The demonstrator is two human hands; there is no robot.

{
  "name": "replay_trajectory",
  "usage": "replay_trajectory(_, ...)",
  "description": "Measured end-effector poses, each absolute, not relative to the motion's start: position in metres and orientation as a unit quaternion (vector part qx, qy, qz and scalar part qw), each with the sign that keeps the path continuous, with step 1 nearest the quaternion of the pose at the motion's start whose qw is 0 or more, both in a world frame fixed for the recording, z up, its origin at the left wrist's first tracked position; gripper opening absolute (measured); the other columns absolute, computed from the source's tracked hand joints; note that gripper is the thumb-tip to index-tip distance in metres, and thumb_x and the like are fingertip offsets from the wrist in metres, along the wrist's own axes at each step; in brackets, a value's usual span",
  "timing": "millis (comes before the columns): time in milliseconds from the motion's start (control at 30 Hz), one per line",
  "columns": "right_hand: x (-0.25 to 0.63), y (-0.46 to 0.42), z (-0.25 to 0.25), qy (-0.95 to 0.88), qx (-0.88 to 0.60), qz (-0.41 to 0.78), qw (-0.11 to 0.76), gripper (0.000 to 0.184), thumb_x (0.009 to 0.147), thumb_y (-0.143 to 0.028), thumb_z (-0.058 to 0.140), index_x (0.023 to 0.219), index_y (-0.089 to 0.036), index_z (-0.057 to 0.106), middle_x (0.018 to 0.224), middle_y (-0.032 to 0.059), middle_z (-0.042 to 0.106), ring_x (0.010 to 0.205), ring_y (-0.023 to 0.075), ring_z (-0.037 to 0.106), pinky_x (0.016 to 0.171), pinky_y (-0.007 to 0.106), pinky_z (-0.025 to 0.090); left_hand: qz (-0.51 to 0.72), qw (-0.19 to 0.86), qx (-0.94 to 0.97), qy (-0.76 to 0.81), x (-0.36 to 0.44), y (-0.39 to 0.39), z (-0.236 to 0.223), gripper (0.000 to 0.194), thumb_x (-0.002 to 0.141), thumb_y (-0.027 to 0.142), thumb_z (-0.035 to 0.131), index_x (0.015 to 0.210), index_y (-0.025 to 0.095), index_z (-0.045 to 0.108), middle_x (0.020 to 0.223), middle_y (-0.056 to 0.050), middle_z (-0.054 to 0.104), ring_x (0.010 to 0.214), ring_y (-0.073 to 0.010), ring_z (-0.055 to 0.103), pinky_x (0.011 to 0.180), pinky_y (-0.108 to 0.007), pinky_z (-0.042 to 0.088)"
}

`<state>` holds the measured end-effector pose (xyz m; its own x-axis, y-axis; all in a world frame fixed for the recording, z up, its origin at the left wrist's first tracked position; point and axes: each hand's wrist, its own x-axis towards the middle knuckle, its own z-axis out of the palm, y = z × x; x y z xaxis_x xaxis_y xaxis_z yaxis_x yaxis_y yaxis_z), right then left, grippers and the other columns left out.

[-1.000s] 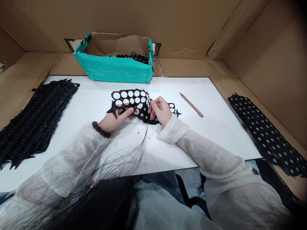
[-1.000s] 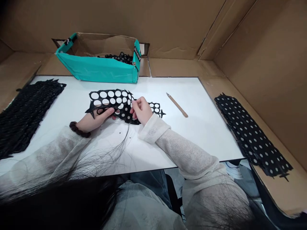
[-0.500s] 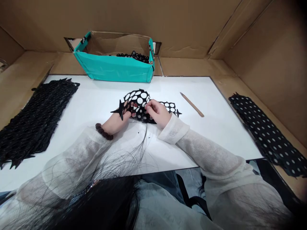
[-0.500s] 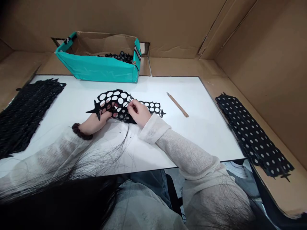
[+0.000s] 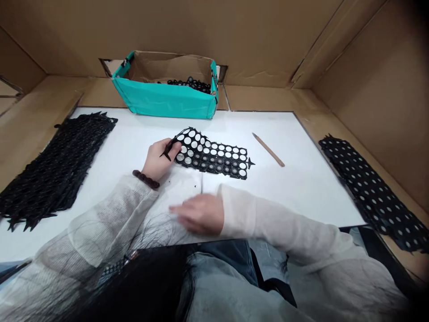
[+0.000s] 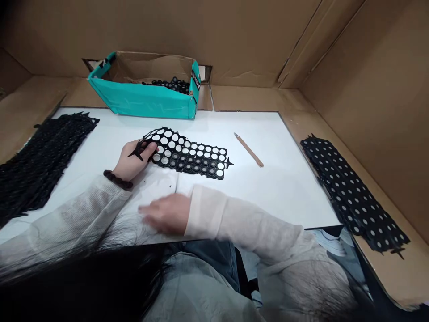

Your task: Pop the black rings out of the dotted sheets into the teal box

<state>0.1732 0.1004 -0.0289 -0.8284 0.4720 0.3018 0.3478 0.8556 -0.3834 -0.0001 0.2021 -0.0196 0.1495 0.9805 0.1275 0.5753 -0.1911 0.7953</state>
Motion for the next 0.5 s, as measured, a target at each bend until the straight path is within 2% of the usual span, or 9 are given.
replay_trajectory(100, 0.158, 0.040, -0.029, -0.979, -0.068, 0.159, 0.104, 0.024, 0.090, -0.020, 0.041, 0.099, -0.015, 0.062, 0.071, 0.0014, 0.066, 0.058, 0.0121, 0.058, 0.040, 0.028, 0.029, 0.366, 0.264, 0.680, 0.578, 0.002, 0.204, -0.023, 0.029, 0.084, 0.042, 0.048, 0.076, 0.016, 0.059, 0.069, -0.002, 0.058, 0.068, -0.0153, 0.050, 0.062, -0.026, 0.036)
replay_trajectory(167, 0.155, 0.013, -0.026, -0.980, -0.003, 0.191, 0.057, 0.022, 0.088, -0.021, 0.045, 0.099, -0.015, 0.064, 0.071, -0.0004, 0.066, 0.061, 0.0125, 0.060, 0.037, 0.028, 0.028, 0.367, 0.256, 0.682, 0.579, 0.002, 0.204, -0.025, 0.029, 0.084, 0.041, 0.049, 0.075, 0.016, 0.060, 0.067, -0.001, 0.057, 0.066, -0.0144, 0.050, 0.061, -0.026, 0.035)
replay_trajectory(300, 0.163, 0.018, -0.009, -0.974, -0.022, 0.223, -0.011, 0.031, 0.088, -0.017, 0.043, 0.115, -0.016, 0.059, 0.080, 0.0006, 0.069, 0.055, 0.0109, 0.057, 0.036, 0.027, 0.028, 0.376, 0.246, 0.684, 0.575, 0.000, 0.206, -0.028, 0.030, 0.084, 0.040, 0.048, 0.072, 0.015, 0.061, 0.066, -0.002, 0.058, 0.064, -0.0137, 0.050, 0.059, -0.025, 0.035)
replay_trajectory(333, 0.167, 0.031, -0.004, -0.972, -0.046, 0.231, -0.004, 0.034, 0.089, -0.020, 0.043, 0.121, -0.016, 0.055, 0.084, 0.0025, 0.070, 0.057, 0.0104, 0.057, 0.038, 0.025, 0.031, 0.386, 0.257, 0.682, 0.566, 0.000, 0.206, -0.028, 0.028, 0.083, 0.038, 0.048, 0.074, 0.015, 0.062, 0.069, -0.002, 0.061, 0.066, -0.0140, 0.051, 0.061, -0.025, 0.036)
replay_trajectory(400, 0.178, 0.066, 0.004, -0.952, -0.130, 0.272, 0.056, 0.035, 0.088, -0.016, 0.041, 0.120, -0.017, 0.055, 0.096, 0.0042, 0.069, 0.071, 0.0095, 0.061, 0.056, 0.021, 0.042, 0.418, 0.316, 0.661, 0.537, 0.002, 0.207, -0.028, 0.022, 0.081, 0.032, 0.050, 0.086, 0.015, 0.063, 0.078, -0.004, 0.064, 0.071, -0.0149, 0.055, 0.065, -0.025, 0.040)
replay_trajectory(433, 0.184, 0.085, 0.007, -0.932, -0.171, 0.302, 0.102, 0.035, 0.087, -0.011, 0.038, 0.117, -0.014, 0.055, 0.094, 0.0049, 0.069, 0.079, 0.0092, 0.061, 0.066, 0.020, 0.045, 0.433, 0.359, 0.642, 0.521, 0.005, 0.208, -0.028, 0.023, 0.079, 0.028, 0.050, 0.093, 0.015, 0.063, 0.081, -0.004, 0.065, 0.072, -0.0148, 0.056, 0.066, -0.025, 0.042)
replay_trajectory(500, 0.196, 0.123, 0.007, -0.888, -0.279, 0.300, 0.210, 0.035, 0.085, -0.007, 0.032, 0.109, -0.011, 0.057, 0.088, 0.0052, 0.066, 0.081, 0.0104, 0.059, 0.074, 0.022, 0.044, 0.460, 0.436, 0.584, 0.508, 0.012, 0.207, -0.026, 0.029, 0.076, 0.024, 0.049, 0.101, 0.015, 0.060, 0.079, -0.003, 0.064, 0.066, -0.0135, 0.055, 0.063, -0.024, 0.043)
